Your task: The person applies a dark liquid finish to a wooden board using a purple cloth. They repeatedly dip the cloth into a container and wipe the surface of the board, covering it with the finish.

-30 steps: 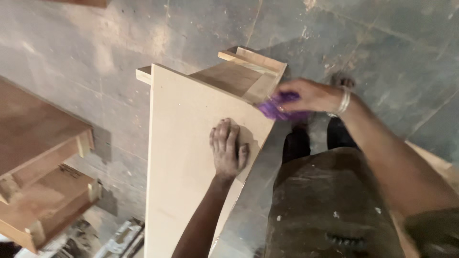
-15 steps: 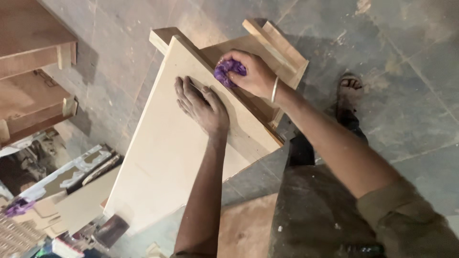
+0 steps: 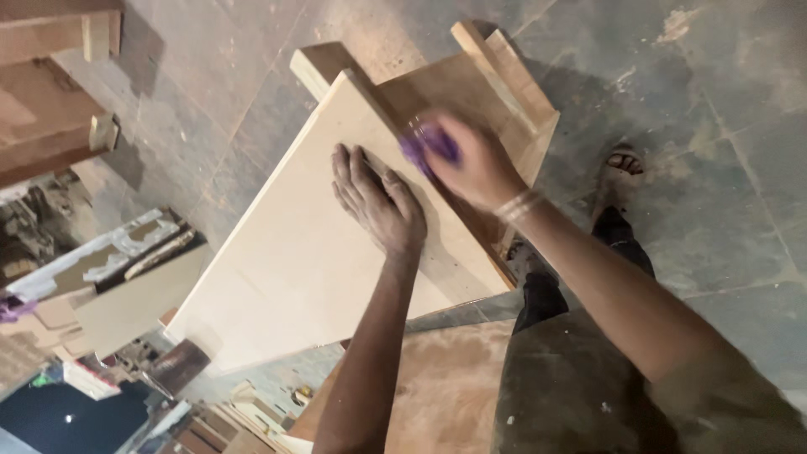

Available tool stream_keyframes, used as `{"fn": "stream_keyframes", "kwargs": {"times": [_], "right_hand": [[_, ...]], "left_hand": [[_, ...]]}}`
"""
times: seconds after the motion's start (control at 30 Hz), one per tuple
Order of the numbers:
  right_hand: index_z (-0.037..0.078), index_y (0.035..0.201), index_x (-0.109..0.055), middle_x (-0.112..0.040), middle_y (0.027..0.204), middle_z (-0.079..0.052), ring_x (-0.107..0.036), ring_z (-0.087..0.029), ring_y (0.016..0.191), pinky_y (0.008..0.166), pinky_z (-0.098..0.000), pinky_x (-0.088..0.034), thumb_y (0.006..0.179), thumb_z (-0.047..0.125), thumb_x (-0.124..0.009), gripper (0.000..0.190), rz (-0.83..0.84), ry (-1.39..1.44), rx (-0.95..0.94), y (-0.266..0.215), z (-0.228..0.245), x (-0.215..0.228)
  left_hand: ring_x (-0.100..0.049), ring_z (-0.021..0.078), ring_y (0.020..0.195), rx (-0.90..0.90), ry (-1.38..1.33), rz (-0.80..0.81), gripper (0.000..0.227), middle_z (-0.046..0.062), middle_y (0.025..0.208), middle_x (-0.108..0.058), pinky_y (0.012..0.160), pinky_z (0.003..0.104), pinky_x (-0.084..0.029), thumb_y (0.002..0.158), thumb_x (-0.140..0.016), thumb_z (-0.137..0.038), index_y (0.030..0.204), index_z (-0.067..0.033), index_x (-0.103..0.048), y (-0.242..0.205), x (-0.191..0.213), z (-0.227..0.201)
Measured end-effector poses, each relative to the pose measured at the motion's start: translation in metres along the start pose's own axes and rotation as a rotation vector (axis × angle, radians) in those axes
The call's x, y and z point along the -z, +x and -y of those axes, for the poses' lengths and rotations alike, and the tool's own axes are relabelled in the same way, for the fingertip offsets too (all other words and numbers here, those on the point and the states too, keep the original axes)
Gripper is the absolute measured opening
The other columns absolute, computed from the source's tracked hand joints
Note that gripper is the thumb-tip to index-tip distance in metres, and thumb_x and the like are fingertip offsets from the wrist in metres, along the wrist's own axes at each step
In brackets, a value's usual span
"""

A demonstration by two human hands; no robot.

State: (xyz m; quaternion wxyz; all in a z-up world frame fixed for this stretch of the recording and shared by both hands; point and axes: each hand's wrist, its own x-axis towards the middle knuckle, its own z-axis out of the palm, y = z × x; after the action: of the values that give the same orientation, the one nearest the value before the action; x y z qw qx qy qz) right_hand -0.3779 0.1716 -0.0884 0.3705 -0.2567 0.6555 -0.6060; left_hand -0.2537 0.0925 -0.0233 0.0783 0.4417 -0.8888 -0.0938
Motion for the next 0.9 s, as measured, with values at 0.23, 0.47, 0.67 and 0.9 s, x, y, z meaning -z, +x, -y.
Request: {"fn": "stream_keyframes", "kwargs": {"times": [0.23,0.47,0.67,0.9], "right_hand": [[0.007,0.103,-0.068,-0.071,0.106,-0.006,-0.07,-0.017,0.095,0.088,-0.0279,-0.06,0.102,0.009,-0.072,0.004,0.0,-0.188,0.194,0.084,-0.001,-0.012],[0.006,0.105,-0.072,-0.072,0.105,-0.009,-0.069,-0.019,0.095,0.08,-0.0305,-0.062,0.091,0.016,-0.08,0.019,0.17,-0.314,0.137,-0.032,0.003,0.029],[0.006,0.112,-0.069,-0.072,0.109,-0.012,-0.07,-0.027,0.102,0.092,-0.0385,-0.058,0.097,0.013,-0.08,0.02,-0.092,-0.285,0.348,0.122,0.023,-0.015],[0.007,0.133,-0.067,-0.069,0.119,-0.012,-0.067,-0.026,0.11,0.101,-0.036,-0.056,0.099,0.005,-0.072,0.034,0.119,-0.275,0.388,0.091,0.019,0.016]], "left_hand": [[-0.026,0.0344,0.161,0.012,-0.005,0.024,0.053,0.017,0.168,-0.034,0.132,0.054,-0.013,0.109,-0.042,-0.029,0.155,-0.0029,-0.04,0.0,0.003,-0.003],[-0.025,0.0361,0.161,0.025,-0.017,0.047,0.055,0.019,0.169,-0.033,0.132,0.055,-0.012,0.108,-0.041,-0.029,0.156,-0.0017,-0.038,-0.001,0.004,-0.003],[-0.025,0.035,0.161,0.005,-0.008,0.019,0.055,0.018,0.168,-0.033,0.133,0.054,-0.012,0.108,-0.042,-0.028,0.156,-0.0023,-0.039,-0.004,0.002,0.0],[-0.025,0.0345,0.161,0.019,0.001,0.029,0.055,0.017,0.168,-0.033,0.132,0.053,-0.011,0.108,-0.043,-0.029,0.156,-0.0029,-0.039,0.0,0.003,-0.001]]}}
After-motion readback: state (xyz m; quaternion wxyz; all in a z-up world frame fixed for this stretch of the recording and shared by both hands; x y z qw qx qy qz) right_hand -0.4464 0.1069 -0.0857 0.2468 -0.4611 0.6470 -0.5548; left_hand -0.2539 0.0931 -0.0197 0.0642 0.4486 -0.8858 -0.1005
